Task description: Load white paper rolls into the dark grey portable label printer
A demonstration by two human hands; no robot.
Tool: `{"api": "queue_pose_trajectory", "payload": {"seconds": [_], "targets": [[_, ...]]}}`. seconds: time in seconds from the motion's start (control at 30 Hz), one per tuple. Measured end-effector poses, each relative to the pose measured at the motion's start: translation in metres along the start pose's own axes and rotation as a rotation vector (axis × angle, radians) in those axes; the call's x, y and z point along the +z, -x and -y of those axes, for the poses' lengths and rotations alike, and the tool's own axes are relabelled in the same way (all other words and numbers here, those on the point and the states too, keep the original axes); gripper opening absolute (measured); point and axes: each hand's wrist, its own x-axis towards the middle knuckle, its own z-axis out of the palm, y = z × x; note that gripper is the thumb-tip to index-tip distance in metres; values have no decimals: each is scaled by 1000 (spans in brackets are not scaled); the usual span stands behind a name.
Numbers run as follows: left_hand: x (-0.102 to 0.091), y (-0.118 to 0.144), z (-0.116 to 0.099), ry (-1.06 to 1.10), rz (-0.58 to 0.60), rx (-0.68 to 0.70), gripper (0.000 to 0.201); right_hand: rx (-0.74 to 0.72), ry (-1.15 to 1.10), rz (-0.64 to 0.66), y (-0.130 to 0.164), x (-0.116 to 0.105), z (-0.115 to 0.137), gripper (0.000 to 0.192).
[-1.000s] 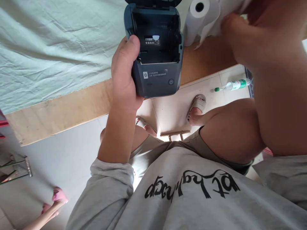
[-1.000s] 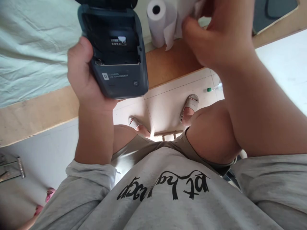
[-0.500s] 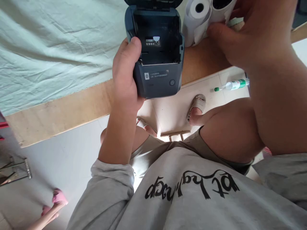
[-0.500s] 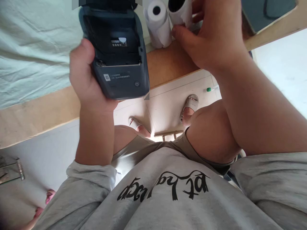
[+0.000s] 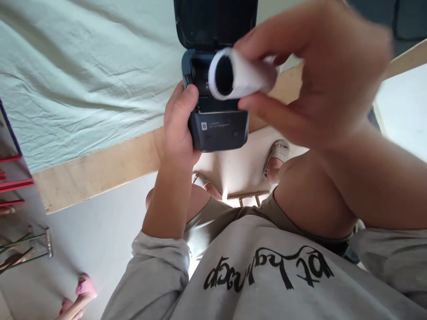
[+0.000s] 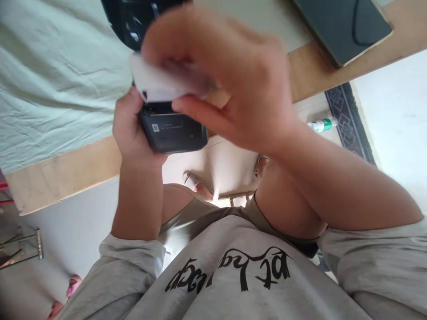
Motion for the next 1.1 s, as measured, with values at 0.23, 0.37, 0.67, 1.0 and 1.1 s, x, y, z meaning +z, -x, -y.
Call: {"api": "queue_pose_trajectory", "payload": {"seconds": [0.23, 0.37, 0.67, 1.0, 1.1], "targets": [[-9, -1, 5, 3, 135, 20, 29, -135, 346, -73, -12, 13, 0, 28], [-8, 3, 3, -38, 137, 37, 26, -116, 275, -58, -15, 17, -2, 17], [-12, 2, 5, 25, 185, 133, 29, -267, 270, 21, -6, 19, 2, 21], [-21, -4, 12, -68, 269, 147, 55, -84, 139, -291, -1, 10, 2, 30], [-22, -4, 11, -90, 285, 143, 56, 130, 83, -251, -2, 7, -1, 50]]}}
